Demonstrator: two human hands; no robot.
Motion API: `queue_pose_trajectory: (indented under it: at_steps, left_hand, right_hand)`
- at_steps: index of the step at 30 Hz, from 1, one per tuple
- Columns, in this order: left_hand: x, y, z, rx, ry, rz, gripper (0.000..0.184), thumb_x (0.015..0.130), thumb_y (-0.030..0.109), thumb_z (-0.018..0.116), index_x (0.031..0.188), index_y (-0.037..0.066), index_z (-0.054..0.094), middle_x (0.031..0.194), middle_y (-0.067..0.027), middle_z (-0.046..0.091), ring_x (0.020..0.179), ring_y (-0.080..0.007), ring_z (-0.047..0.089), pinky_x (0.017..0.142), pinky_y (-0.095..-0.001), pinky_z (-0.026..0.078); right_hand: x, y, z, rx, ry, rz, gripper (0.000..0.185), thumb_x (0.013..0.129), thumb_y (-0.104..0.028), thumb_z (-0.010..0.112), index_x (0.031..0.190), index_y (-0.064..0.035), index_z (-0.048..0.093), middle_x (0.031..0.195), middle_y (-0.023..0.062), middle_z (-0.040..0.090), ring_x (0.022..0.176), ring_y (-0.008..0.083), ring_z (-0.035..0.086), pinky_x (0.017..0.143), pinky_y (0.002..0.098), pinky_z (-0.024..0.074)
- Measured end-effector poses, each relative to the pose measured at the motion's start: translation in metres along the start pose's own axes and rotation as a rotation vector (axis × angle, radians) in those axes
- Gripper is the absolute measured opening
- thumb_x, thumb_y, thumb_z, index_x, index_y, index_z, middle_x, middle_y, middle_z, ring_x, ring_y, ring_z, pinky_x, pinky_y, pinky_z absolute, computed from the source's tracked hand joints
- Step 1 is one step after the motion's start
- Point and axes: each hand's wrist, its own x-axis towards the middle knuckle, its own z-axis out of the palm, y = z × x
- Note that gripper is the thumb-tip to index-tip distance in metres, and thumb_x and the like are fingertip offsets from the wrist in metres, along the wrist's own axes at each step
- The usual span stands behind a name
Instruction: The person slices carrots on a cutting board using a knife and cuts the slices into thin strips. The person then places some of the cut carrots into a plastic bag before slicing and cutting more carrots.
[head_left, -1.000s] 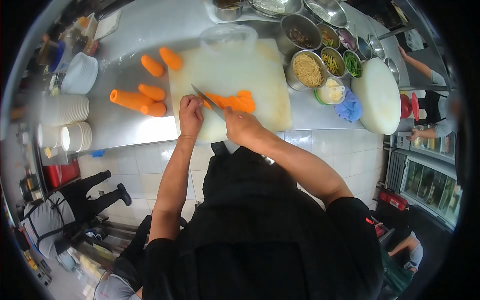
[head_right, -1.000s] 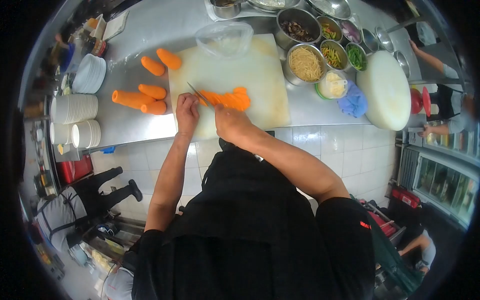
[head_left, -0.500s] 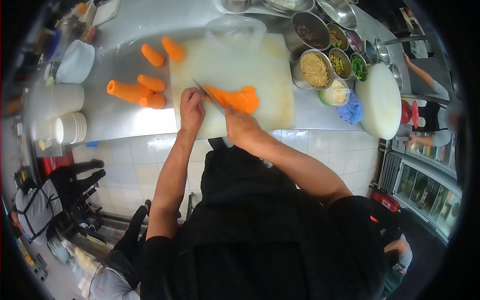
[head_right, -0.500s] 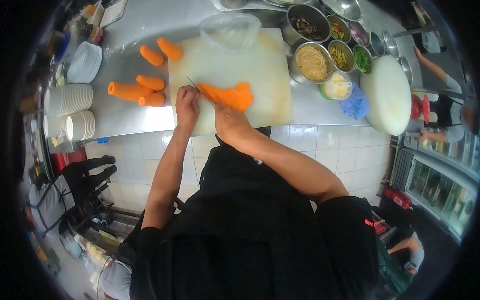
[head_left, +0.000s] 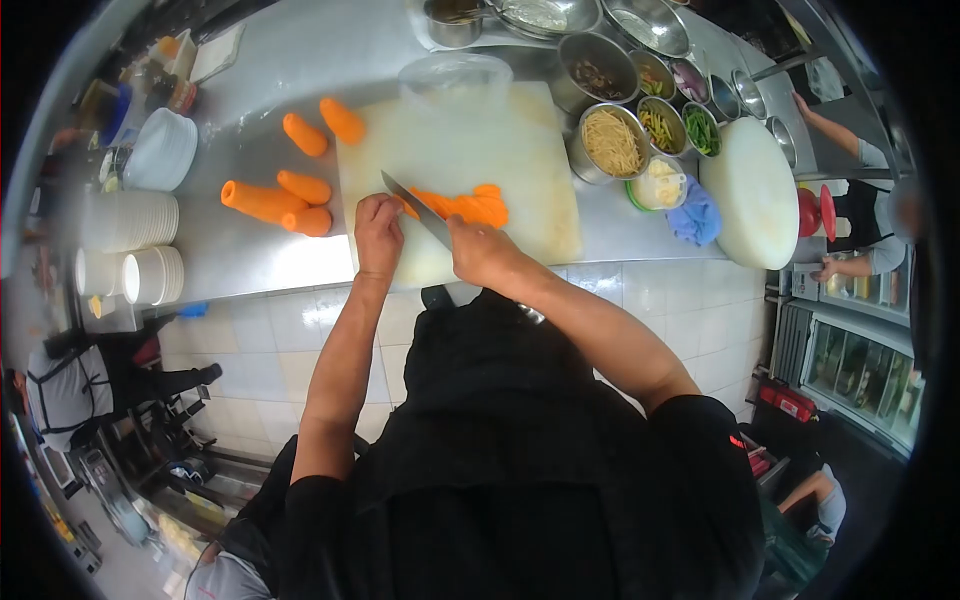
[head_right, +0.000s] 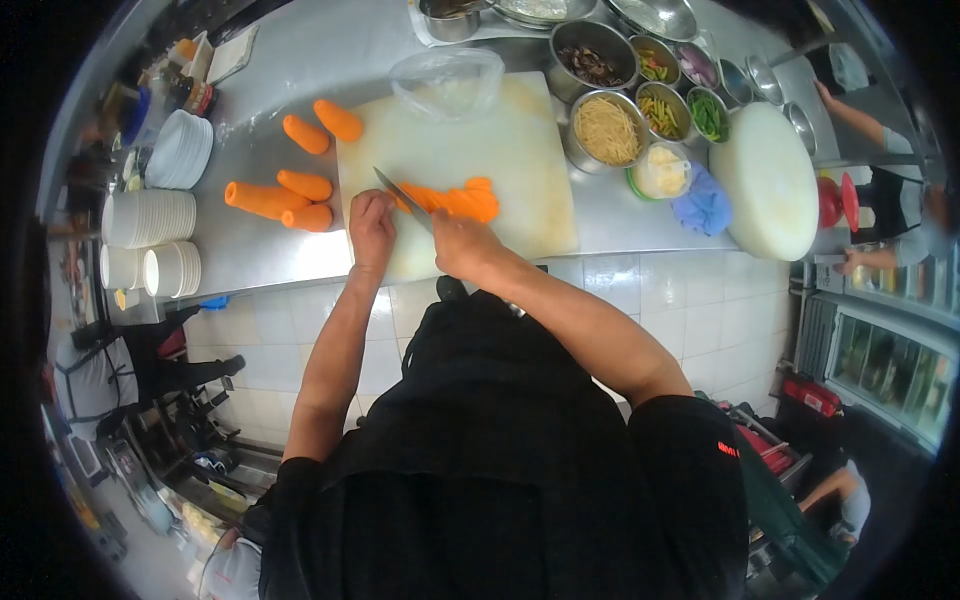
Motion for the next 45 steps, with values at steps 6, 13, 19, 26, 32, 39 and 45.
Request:
queue_pose_trajectory:
  at_steps: [6, 13, 19, 26, 32, 39, 45]
  left_hand:
    - [-0.001, 0.003, -0.001, 0.049, -0.047, -0.046, 0.020, 0.076, -0.014, 0.057, 0.086, 0.002, 0.062, 0.088, -0.0123, 0.058, 0.085, -0.0320, 0.058, 0.073, -0.0391, 0.049]
    - [-0.002, 0.000, 0.001, 0.050, -0.033, -0.041, 0.030, 0.068, -0.015, 0.056, 0.089, 0.004, 0.065, 0.087, -0.0109, 0.058, 0.085, -0.0319, 0.056, 0.075, -0.0400, 0.048]
    - [-0.001, -0.001, 0.001, 0.024, -0.041, -0.054, 0.021, 0.073, -0.014, 0.057, 0.086, 0.002, 0.061, 0.088, -0.0126, 0.058, 0.086, -0.0322, 0.057, 0.074, -0.0392, 0.049]
    - [-0.005, -0.003, 0.001, -0.001, -0.011, -0.052, 0.024, 0.071, -0.013, 0.059, 0.086, 0.005, 0.064, 0.087, -0.0116, 0.059, 0.085, -0.0325, 0.057, 0.076, -0.0401, 0.048]
    - [-0.005, -0.004, 0.003, 0.014, -0.012, -0.077, 0.022, 0.074, -0.012, 0.059, 0.087, 0.005, 0.065, 0.088, -0.0119, 0.060, 0.087, -0.0322, 0.059, 0.076, -0.0389, 0.050]
    - [-0.005, -0.003, 0.003, -0.007, 0.022, -0.046, 0.021, 0.074, -0.014, 0.059, 0.085, 0.004, 0.063, 0.088, -0.0121, 0.061, 0.086, -0.0312, 0.059, 0.075, -0.0378, 0.050]
    - [-0.006, -0.007, 0.002, -0.027, -0.015, -0.087, 0.019, 0.073, -0.010, 0.062, 0.084, 0.004, 0.063, 0.089, -0.0118, 0.062, 0.087, -0.0335, 0.059, 0.077, -0.0402, 0.050]
  right_hand:
    - [-0.021, -0.020, -0.028, 0.011, -0.011, -0.019, 0.023, 0.079, 0.001, 0.056, 0.101, 0.0088, 0.053, 0.084, 0.0278, 0.066, 0.082, 0.0429, 0.067, 0.073, 0.0495, 0.0537]
    - [-0.022, -0.026, -0.033, -0.005, -0.064, -0.004, 0.023, 0.081, 0.002, 0.051, 0.103, 0.0083, 0.049, 0.080, 0.0291, 0.064, 0.081, 0.0460, 0.066, 0.073, 0.0519, 0.0522]
    - [-0.015, -0.027, -0.027, -0.013, -0.096, 0.009, 0.022, 0.082, 0.003, 0.048, 0.103, 0.0080, 0.048, 0.082, 0.0299, 0.065, 0.082, 0.0464, 0.066, 0.073, 0.0530, 0.0520]
    - [-0.005, -0.008, 0.015, -0.029, 0.040, -0.016, 0.022, 0.083, 0.001, 0.048, 0.104, 0.0077, 0.048, 0.084, 0.0289, 0.066, 0.083, 0.0458, 0.066, 0.072, 0.0537, 0.0522]
    - [-0.018, -0.023, -0.025, -0.033, -0.020, -0.005, 0.024, 0.083, 0.000, 0.050, 0.106, 0.0079, 0.048, 0.083, 0.0291, 0.066, 0.082, 0.0453, 0.066, 0.073, 0.0530, 0.0529]
    - [-0.020, -0.028, -0.026, -0.043, -0.072, 0.003, 0.022, 0.083, 0.001, 0.049, 0.104, 0.0078, 0.048, 0.083, 0.0302, 0.065, 0.080, 0.0471, 0.066, 0.072, 0.0528, 0.0531]
    - [-0.008, -0.005, 0.026, -0.016, 0.141, -0.074, 0.022, 0.084, 0.001, 0.048, 0.105, 0.0067, 0.048, 0.077, 0.0285, 0.065, 0.074, 0.0447, 0.066, 0.065, 0.0533, 0.0524]
